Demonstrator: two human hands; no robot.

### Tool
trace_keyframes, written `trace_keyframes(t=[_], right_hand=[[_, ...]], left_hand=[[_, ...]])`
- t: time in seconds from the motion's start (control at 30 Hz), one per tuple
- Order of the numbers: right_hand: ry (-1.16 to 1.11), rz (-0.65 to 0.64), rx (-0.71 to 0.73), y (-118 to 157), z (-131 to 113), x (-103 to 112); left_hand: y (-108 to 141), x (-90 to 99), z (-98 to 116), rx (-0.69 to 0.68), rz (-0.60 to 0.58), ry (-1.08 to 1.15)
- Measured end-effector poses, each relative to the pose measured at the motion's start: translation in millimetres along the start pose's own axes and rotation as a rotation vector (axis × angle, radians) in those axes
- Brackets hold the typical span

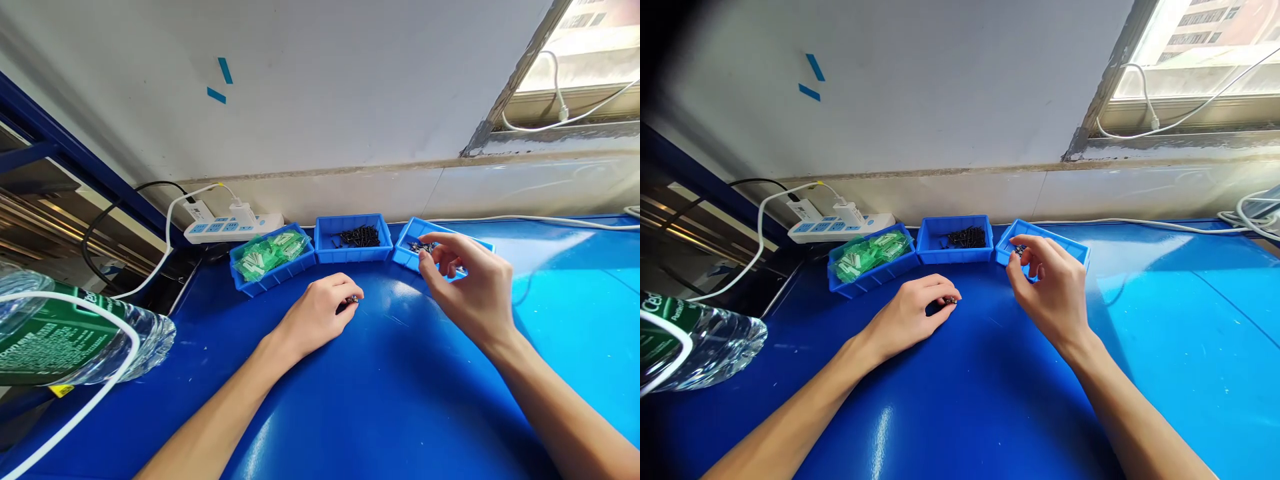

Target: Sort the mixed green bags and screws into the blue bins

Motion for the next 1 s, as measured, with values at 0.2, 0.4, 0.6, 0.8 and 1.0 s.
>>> trace_keyframes(t=[0.2, 0.4, 0.6, 0.8, 1.0], right_hand=[[-0.085, -0.123, -0.021, 6.5, -6.1, -6.9], [-0.103, -0.161, -0.064, 9.0, -8.9, -8.2], [-0.242, -0.312, -0.120, 11.9, -12.2, -15.2], [-0.464, -0.613, -0.361, 17.1, -11.5, -24.9], [-0.620, -0.777, -0.502, 17.4, -13.3, -27.6]], left_hand=[[-2.4, 4.8, 2.5, 0.026, 0.072, 0.023], [-4.7, 14.2, 6.5, 0.069, 0.219, 0.044], [-6.5, 14.3, 4.9, 0.238, 0.356, 0.313], [-7.1, 13.7, 2.4, 0.363, 0.427, 0.598], [-9.2, 10.6, -0.8, 0.366, 0.456, 0.756]])
Point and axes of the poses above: each hand's wrist, its own y-axis away from the middle knuckle, its own x-axis out of the back of the hand, z = x × y, the point moved 3 cm from there along -y, towards the middle knuckle, and after that the axes turned 13 degrees about -x, right-handed, at the moved point
